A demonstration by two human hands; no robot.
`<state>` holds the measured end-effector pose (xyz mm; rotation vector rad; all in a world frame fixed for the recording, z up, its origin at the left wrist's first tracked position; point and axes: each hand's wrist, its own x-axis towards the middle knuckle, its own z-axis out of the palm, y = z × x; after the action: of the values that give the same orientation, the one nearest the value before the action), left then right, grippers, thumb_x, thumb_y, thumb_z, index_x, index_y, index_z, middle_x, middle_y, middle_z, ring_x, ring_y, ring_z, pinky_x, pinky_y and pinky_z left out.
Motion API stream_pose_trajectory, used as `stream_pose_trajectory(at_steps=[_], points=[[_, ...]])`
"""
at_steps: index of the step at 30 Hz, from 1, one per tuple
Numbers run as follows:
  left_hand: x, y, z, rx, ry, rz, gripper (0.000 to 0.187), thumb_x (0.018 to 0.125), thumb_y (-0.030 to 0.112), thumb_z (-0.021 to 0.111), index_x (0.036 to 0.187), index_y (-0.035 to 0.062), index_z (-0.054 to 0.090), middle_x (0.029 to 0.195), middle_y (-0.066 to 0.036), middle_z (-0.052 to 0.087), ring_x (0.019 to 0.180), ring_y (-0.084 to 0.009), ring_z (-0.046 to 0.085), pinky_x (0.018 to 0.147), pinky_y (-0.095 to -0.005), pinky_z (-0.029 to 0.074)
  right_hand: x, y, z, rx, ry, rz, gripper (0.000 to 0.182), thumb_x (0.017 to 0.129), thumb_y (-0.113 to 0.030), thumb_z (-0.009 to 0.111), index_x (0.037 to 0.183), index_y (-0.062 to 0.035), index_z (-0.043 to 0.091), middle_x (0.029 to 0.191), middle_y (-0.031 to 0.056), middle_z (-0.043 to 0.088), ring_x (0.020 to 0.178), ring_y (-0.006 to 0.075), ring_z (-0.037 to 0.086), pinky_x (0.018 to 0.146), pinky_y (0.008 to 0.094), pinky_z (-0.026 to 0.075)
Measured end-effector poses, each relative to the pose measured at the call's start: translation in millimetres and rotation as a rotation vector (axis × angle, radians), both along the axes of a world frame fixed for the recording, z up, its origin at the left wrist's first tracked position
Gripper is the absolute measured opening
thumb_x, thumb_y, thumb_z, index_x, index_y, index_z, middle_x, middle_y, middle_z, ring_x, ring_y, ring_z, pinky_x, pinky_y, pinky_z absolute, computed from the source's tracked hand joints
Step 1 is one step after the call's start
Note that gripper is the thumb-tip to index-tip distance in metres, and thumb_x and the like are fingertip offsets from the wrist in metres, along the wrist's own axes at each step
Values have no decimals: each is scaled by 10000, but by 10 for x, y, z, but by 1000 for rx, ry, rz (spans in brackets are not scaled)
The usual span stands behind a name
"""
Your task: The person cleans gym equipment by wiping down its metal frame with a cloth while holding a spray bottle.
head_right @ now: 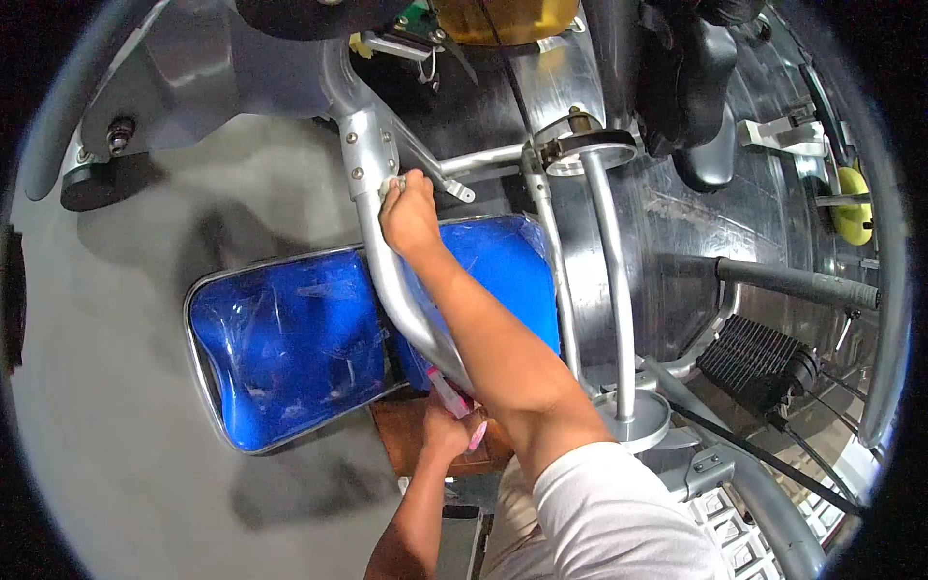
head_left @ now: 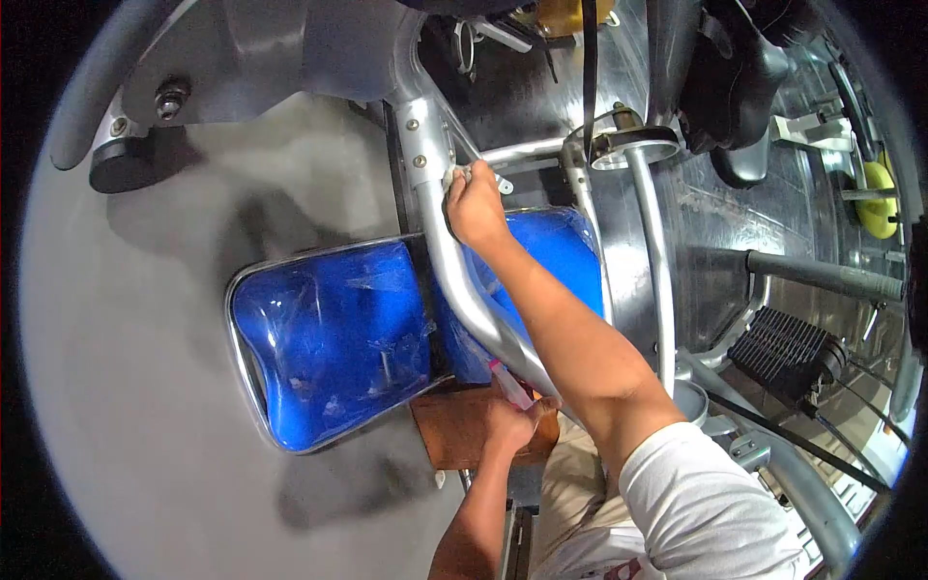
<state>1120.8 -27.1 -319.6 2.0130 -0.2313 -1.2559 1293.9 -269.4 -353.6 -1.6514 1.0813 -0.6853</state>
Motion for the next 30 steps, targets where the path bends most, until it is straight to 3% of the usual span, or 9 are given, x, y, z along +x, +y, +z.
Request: stream_pose_trajectory(at_steps=[4, 10, 11, 15, 19, 22, 25, 27, 30], points=[[48, -134, 197, -39, 43, 27, 797, 666, 162, 910, 1283, 38, 421, 1165, -92, 646, 1065, -233, 621, 919, -362, 490, -411, 206, -43, -18, 26, 214, 216, 942, -121, 496, 1026, 75, 459, 983, 359, 533, 949, 529, 533, 883, 555, 429], [-3, 7, -100, -153, -16, -12, 670, 675, 33, 871, 1202, 53, 458, 1026, -73, 659, 889, -191, 638, 780, -350, 525, -952, 470, -153, 140, 167, 412, 222, 956, -151, 508, 1005, 66, 494, 939, 363, 580, 933, 507, 586, 852, 518, 464], [-29, 36, -111, -136, 9, 35, 631, 683, 20, 858, 1182, 51, 472, 1006, -70, 661, 867, -187, 638, 758, -348, 525, -789, 436, -276, 73, 139, 337, 246, 959, -191, 511, 991, 53, 494, 925, 351, 588, 918, 502, 599, 843, 513, 471], [-99, 56, -113, -106, -23, 28, 496, 709, 9, 829, 1099, 42, 525, 928, -57, 664, 784, -175, 636, 682, -344, 521, -54, -154, -192, 542, -108, -122, 359, 949, -236, 515, 1103, 87, 544, 1045, 360, 614, 1030, 493, 599, 893, 491, 475], [-100, 98, -94, -18, -113, -75, 408, 730, 60, 824, 1037, 38, 556, 842, -49, 660, 713, -170, 632, 621, -334, 510, 58, -57, -328, 260, 46, -37, 290, 944, -235, 524, 981, 52, 548, 962, 329, 629, 941, 502, 608, 849, 489, 478], [-42, 71, -76, 39, -85, -129, 351, 735, 41, 793, 1003, 31, 567, 809, -57, 653, 685, -172, 645, 610, -340, 521, -522, 246, -268, 243, -47, 161, 263, 947, -232, 526, 943, 30, 524, 919, 340, 584, 896, 515, 576, 821, 514, 463], [-63, -5, -45, 23, -86, -93, 363, 742, 9, 775, 1027, 23, 551, 794, -73, 647, 652, -184, 648, 568, -345, 522, -1413, 557, -342, 292, 88, 599, 274, 970, -235, 510, 1071, 19, 519, 1073, 302, 541, 1094, 465, 514, 947, 506, 408], [-112, 8, -88, -151, -69, 38, 433, 754, -53, 757, 1095, 11, 499, 786, -95, 638, 586, -191, 621, 484, -337, 494, -2025, 554, -40, 333, 178, 669, 302, 975, -256, 512, 1085, 25, 521, 1099, 297, 533, 1083, 475, 515, 955, 506, 407], [-134, 76, -192, -112, -27, 15, 453, 763, -83, 739, 1117, 12, 472, 787, -98, 635, 557, -182, 601, 445, -336, 466, -3082, 623, 99, 427, 348, 782, 322, 980, -271, 507, 1098, 28, 527, 1142, 288, 531, 1093, 453, 527, 961, 488, 409]])
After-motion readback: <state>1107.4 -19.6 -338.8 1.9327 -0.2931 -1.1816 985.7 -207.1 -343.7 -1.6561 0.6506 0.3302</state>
